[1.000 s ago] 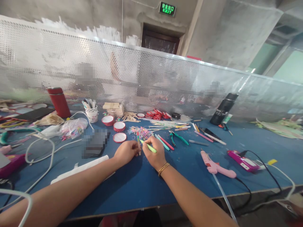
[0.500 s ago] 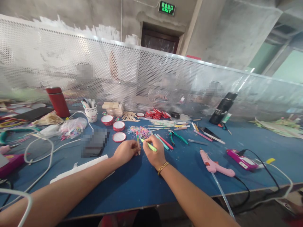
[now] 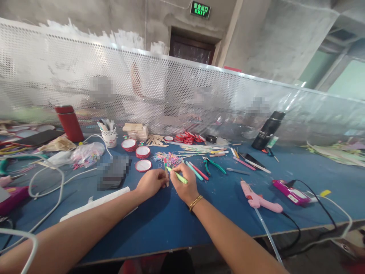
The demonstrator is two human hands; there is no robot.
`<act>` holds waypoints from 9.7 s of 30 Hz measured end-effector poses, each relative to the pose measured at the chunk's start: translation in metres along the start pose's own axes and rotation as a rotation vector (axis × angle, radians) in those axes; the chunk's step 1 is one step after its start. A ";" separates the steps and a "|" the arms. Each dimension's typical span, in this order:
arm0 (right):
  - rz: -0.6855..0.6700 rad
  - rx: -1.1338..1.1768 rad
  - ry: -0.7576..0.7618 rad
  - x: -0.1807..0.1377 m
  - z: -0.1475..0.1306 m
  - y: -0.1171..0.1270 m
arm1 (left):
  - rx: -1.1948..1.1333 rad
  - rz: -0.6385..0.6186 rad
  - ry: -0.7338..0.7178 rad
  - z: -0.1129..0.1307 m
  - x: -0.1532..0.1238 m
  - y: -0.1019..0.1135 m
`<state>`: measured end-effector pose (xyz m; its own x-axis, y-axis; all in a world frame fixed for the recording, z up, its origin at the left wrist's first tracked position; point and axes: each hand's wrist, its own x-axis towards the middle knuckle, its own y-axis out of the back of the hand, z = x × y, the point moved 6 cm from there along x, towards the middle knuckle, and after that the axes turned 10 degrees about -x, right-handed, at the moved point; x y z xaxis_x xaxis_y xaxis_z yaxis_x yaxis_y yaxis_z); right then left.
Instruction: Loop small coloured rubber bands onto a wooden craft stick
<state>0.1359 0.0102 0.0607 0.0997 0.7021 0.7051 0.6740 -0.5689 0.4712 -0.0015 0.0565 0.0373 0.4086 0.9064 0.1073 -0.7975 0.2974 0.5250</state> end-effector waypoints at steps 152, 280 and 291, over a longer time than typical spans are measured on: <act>0.033 0.250 -0.176 0.007 0.011 0.006 | 0.052 -0.034 0.010 -0.001 0.002 0.000; -0.085 0.176 -0.116 0.002 0.006 -0.006 | 0.034 -0.017 -0.016 -0.005 0.004 -0.002; -0.094 0.177 -0.102 0.001 0.004 -0.006 | 0.039 -0.010 -0.015 -0.003 0.003 -0.001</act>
<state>0.1352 0.0162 0.0566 0.0977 0.7935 0.6006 0.8007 -0.4211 0.4261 -0.0013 0.0596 0.0343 0.4231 0.8989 0.1143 -0.7754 0.2939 0.5589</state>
